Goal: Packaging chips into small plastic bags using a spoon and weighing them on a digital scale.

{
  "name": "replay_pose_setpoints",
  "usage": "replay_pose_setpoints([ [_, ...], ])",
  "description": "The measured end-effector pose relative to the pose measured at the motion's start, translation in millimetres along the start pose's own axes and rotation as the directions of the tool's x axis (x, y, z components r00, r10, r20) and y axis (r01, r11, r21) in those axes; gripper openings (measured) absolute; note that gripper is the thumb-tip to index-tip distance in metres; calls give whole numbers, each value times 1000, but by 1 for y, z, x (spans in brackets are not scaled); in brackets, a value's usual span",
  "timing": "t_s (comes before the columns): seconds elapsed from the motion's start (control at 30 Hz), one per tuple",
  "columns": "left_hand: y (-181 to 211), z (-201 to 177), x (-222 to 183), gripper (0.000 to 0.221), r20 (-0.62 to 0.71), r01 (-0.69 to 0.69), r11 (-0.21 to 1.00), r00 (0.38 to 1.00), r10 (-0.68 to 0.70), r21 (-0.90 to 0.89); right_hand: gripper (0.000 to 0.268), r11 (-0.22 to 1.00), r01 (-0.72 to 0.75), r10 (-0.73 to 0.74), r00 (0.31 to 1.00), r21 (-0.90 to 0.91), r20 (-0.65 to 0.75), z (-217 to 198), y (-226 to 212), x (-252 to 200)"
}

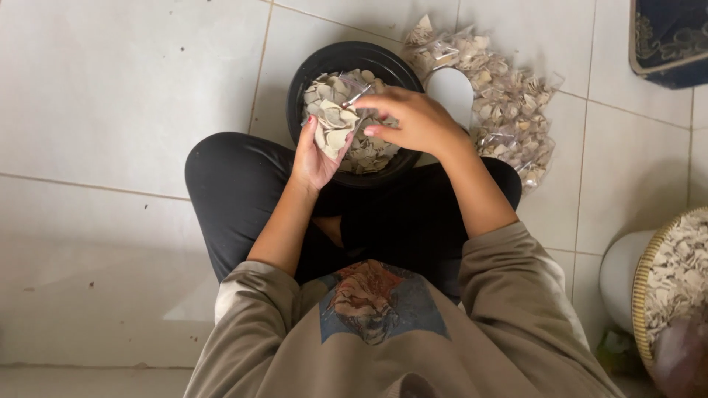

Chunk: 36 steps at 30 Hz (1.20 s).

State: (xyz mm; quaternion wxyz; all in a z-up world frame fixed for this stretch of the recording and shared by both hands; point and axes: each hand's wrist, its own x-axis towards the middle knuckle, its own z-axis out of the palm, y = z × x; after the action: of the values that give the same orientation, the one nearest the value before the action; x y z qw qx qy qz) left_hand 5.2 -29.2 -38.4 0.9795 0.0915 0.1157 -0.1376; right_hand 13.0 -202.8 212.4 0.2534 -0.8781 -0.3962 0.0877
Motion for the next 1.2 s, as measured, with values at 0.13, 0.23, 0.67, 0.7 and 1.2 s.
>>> replay_pose_setpoints([
  [0.13, -11, 16, -12, 63, -1, 87, 995, 996, -88, 49, 11, 997, 5, -10, 998, -82, -57, 8, 19, -8],
  [0.23, -19, 38, -24, 67, -44, 133, 985, 991, -129, 112, 5, 993, -33, 29, 999, -112, -36, 3, 26, -20],
  [0.67, -11, 45, -31, 67, -203, 222, 918, 966, -161, 328, 13, 814, -547, 543, 836, -196, -80, -60, 174, -86],
  [0.7, -11, 42, -31, 64, -205, 213, 918, 967, -149, 336, 15, 749, -629, 623, 776, -208, -104, -58, 193, -88],
  [1.2, -12, 28, -21, 58, -294, 199, 895, 952, -81, 398, 39, 213, -900, 973, 230, 381, -2, 41, 333, -79],
])
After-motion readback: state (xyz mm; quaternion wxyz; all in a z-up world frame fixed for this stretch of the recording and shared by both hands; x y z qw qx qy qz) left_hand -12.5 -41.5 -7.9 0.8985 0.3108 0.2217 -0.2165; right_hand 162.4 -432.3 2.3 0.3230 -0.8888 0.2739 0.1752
